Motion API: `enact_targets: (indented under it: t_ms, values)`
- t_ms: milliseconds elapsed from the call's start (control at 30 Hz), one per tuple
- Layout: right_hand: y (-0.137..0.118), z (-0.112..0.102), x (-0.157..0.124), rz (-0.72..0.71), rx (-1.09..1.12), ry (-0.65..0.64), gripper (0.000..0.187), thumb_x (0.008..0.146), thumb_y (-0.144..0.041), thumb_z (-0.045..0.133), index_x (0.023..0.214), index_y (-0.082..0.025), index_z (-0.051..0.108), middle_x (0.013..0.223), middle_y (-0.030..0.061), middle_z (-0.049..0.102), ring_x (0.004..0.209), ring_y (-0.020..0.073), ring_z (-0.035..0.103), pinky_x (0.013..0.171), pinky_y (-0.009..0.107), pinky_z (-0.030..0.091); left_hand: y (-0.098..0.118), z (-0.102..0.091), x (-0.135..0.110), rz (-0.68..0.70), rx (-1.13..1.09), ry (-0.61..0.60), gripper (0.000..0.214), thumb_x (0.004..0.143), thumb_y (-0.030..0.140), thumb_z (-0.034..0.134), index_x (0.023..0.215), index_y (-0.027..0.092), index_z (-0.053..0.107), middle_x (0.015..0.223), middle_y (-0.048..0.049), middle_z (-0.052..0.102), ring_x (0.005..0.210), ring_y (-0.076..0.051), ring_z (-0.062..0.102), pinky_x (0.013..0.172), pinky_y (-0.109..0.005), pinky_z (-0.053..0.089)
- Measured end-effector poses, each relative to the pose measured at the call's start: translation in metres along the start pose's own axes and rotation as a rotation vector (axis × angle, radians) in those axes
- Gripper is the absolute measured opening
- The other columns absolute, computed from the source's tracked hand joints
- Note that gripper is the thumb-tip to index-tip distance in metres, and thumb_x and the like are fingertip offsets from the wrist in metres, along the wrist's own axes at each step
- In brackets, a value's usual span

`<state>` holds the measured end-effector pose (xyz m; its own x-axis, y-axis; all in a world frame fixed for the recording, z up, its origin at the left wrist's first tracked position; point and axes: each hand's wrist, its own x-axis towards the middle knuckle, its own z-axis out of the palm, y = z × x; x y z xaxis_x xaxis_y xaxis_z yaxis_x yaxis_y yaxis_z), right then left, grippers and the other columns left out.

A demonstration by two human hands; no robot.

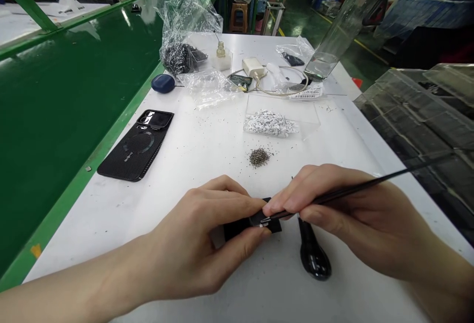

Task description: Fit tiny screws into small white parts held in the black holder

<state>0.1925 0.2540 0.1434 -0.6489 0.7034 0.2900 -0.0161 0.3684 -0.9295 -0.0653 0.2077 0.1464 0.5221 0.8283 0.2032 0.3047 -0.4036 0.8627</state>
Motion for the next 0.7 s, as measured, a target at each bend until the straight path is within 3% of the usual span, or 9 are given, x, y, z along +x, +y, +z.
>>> enact_targets:
  t_ms: [700]
  values:
    - [0.0004, -0.0022, -0.0005, 0.003, 0.057, -0.048, 0.017, 0.108, -0.022, 0.075, 0.119, -0.033, 0.081, 0.11, 0.0008, 0.086, 0.109, 0.0177, 0.084, 0.099, 0.026, 0.068, -0.0045, 0.0058, -0.002, 0.039, -0.026, 0.054, 0.029, 0.103, 0.011, 0.067, 0.124, 0.024, 0.083, 0.095, 0.001, 0.082, 0.091, -0.016, 0.068, 0.088, -0.024, 0.058]
